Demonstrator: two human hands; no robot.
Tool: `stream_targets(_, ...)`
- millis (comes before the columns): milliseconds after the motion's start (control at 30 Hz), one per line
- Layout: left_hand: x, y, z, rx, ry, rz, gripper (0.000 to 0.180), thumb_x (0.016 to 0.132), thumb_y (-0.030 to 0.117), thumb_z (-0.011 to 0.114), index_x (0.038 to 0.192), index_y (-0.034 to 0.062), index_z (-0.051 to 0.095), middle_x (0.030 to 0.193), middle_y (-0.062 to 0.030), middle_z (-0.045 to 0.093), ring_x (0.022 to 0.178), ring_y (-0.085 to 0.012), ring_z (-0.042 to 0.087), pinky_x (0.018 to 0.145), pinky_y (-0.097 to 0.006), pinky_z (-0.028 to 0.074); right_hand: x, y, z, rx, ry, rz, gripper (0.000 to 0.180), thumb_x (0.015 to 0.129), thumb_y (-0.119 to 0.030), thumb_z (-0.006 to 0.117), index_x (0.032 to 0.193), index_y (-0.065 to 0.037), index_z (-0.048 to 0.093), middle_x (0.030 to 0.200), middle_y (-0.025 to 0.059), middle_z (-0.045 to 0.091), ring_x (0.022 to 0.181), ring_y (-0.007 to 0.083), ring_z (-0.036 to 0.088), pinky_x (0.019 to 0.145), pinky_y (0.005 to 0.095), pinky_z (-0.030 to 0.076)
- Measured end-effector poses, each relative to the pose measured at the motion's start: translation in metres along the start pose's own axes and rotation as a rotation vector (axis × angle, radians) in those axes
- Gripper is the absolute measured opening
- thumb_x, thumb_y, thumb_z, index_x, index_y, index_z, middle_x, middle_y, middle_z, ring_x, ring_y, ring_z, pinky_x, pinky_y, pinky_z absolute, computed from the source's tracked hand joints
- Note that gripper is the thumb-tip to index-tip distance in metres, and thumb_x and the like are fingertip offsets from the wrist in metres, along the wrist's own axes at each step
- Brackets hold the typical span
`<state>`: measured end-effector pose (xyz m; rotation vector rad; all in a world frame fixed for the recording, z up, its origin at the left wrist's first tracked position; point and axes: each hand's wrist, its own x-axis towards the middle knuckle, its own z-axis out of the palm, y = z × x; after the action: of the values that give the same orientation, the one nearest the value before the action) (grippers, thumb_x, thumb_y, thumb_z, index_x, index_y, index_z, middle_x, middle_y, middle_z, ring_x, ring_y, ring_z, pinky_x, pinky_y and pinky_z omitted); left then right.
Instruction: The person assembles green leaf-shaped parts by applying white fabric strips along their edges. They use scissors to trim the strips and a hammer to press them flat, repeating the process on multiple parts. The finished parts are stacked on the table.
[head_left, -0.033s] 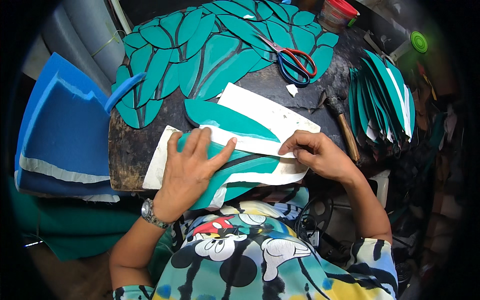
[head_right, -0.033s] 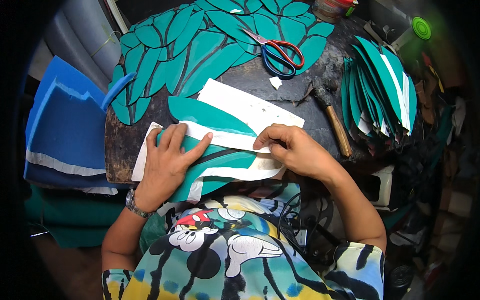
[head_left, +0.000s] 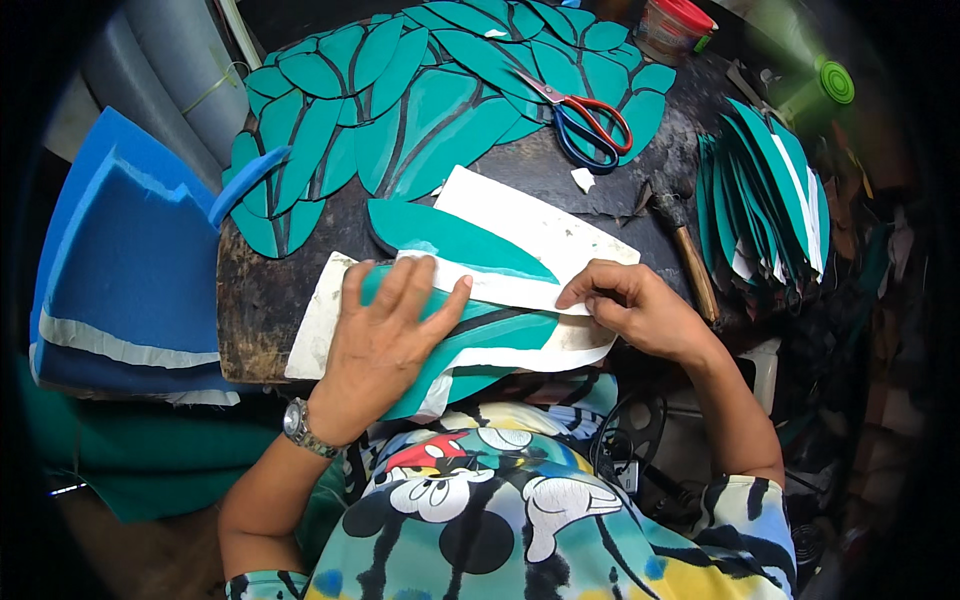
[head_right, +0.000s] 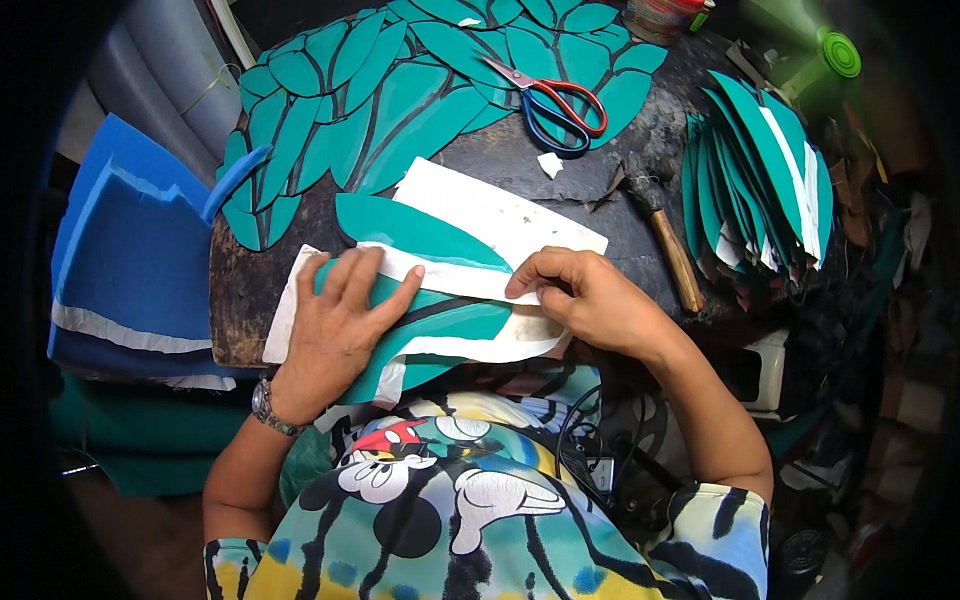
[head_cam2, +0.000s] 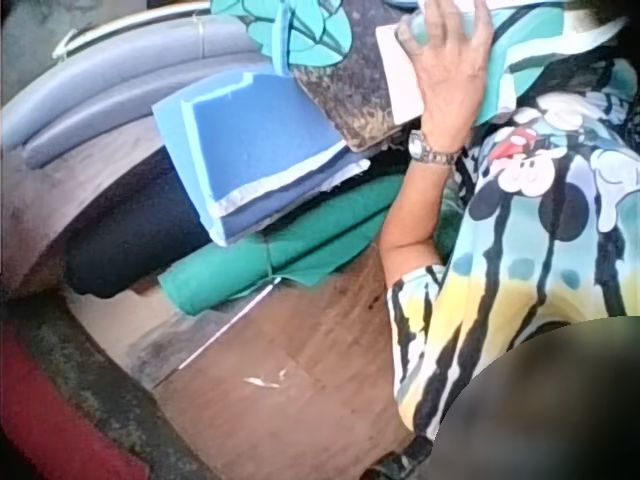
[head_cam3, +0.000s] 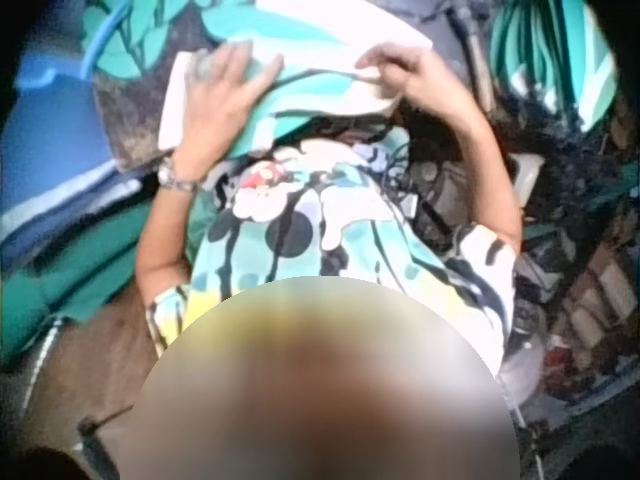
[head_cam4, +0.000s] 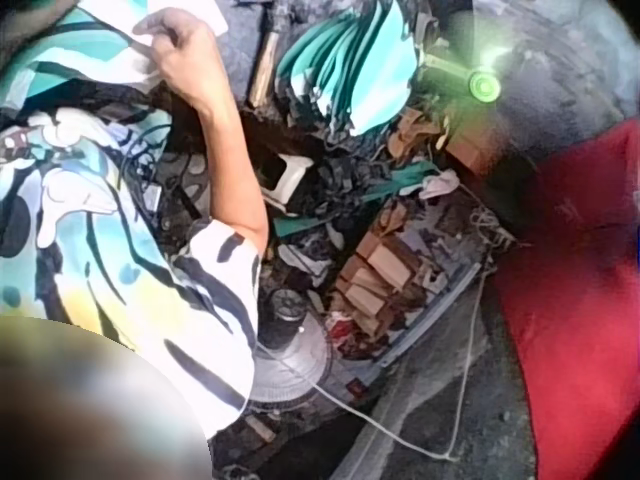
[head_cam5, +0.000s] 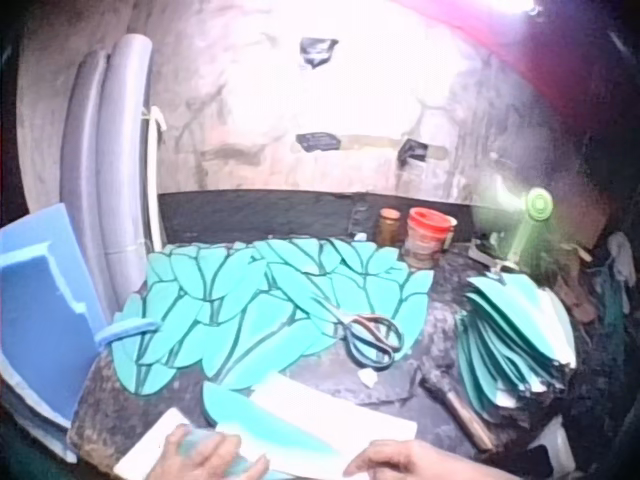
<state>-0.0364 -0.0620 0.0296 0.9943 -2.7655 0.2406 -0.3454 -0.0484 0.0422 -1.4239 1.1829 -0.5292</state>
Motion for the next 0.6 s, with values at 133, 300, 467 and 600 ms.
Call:
stream_targets(133, 0.007, -0.003, 0.005, -0.17, -0.039, 0.059, 0.054, 0.086, 0.005, 0.057, 0.14, 0.0048, 0.055, 0.129, -0.0154, 0.055, 0.116, -0.03, 0.054, 0.1, -0.041, 0.047, -0.002, -0.002, -0.002, -0.031, 0.013, 0.135, 0.017, 0.096, -0.003, 0.059, 0.108, 0.0, 0.07, 0.097, 0.0022, 0.068, 0.087, 0.0079, 0.059, 0.079, 0.0261, 0.049)
stream_targets(300, 0.008, -0.002, 0.0, -0.206, -0.096, 0.051, 0.059, 0.086, 0.002, 0.056, 0.144, 0.0151, 0.055, 0.129, -0.0158, 0.054, 0.115, -0.0321, 0.053, 0.1, -0.043, 0.046, -0.006, 0.002, 0.002, -0.078, 0.084, -0.012, 0.013, 0.096, -0.004, 0.062, 0.106, 0.001, 0.068, 0.096, 0.0054, 0.067, 0.09, 0.0113, 0.062, 0.081, 0.0289, 0.051)
stream_targets(467, 0.015, 0.0, -0.006, -0.186, -0.12, 0.062, 0.062, 0.089, 0.002, 0.054, 0.147, 0.0237, 0.055, 0.126, -0.0169, 0.055, 0.112, -0.0329, 0.053, 0.097, -0.043, 0.046, -0.003, 0.007, 0.003, -0.169, 0.109, -0.084, 0.012, 0.094, -0.002, 0.062, 0.104, 0.0, 0.067, 0.094, 0.0114, 0.067, 0.088, 0.0191, 0.065, 0.08, 0.0328, 0.051)
stream_targets(600, 0.022, 0.006, -0.006, -0.139, -0.113, 0.064, 0.064, 0.09, 0.001, 0.053, 0.148, 0.0281, 0.055, 0.122, -0.0177, 0.056, 0.107, -0.0319, 0.053, 0.093, -0.043, 0.044, -0.004, 0.007, 0.001, -0.225, 0.107, -0.133, 0.014, 0.091, 0.001, 0.06, 0.103, -0.001, 0.067, 0.093, 0.0166, 0.065, 0.085, 0.0262, 0.065, 0.078, 0.0372, 0.051)
